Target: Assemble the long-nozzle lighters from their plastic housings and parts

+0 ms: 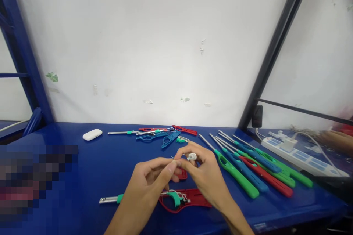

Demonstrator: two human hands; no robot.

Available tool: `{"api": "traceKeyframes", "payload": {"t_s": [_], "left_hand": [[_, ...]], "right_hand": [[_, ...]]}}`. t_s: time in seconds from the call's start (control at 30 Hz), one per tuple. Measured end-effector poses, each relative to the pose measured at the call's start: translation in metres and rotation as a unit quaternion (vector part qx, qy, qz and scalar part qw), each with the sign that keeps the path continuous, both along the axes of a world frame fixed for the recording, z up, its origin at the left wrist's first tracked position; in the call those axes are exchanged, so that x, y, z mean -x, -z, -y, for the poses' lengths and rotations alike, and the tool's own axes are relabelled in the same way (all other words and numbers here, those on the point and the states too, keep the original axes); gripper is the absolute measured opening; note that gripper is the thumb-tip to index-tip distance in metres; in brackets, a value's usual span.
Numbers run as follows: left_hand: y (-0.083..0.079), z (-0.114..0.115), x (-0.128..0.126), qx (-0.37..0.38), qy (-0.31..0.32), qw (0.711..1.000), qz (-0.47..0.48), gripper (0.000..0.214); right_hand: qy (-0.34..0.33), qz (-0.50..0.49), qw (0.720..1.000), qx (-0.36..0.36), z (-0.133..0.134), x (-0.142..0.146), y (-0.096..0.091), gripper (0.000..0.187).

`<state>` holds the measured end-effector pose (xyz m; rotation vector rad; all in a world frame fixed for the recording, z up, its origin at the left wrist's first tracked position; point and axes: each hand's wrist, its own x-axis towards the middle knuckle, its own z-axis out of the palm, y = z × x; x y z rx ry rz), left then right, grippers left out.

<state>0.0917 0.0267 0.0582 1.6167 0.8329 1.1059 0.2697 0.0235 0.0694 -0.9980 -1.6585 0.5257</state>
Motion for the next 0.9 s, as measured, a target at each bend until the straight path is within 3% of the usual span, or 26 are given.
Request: {"api": "traceKeyframes", "payload": {"t_s": [0.13,0.3,0.47,0.73,0.9], "left_hand": [[0.013,-0.006,0.007,0.069,0.044,0.995,0.049,0.053],[0.022,-0.014,0.012,0.081,0.031,0.994,0.062,0.051],[0.023,-0.017,0.011,0.128,0.025,0.986,0.104,0.050],[0.012,-0.013,0.012,0.159,-0.014,0.982,0.104,0.053],[0.012,-0.021,0.022,0.075,-0.087,0.993,0.039,0.052]], "right_hand": [[0.005,-0.017,0.999,-0.046,-0.002,0.000,0.014,0.014],[-0.025,-0.019,0.998,-0.056,-0.011,0.001,0.020,0.016],[-0.052,0.004,0.999,0.006,-0.012,-0.002,0.021,0.016],[-0.084,0.069,0.991,0.072,0.000,-0.012,0.008,0.027],[-0.067,0.123,0.981,0.134,0.007,-0.023,0.006,0.044]]}}
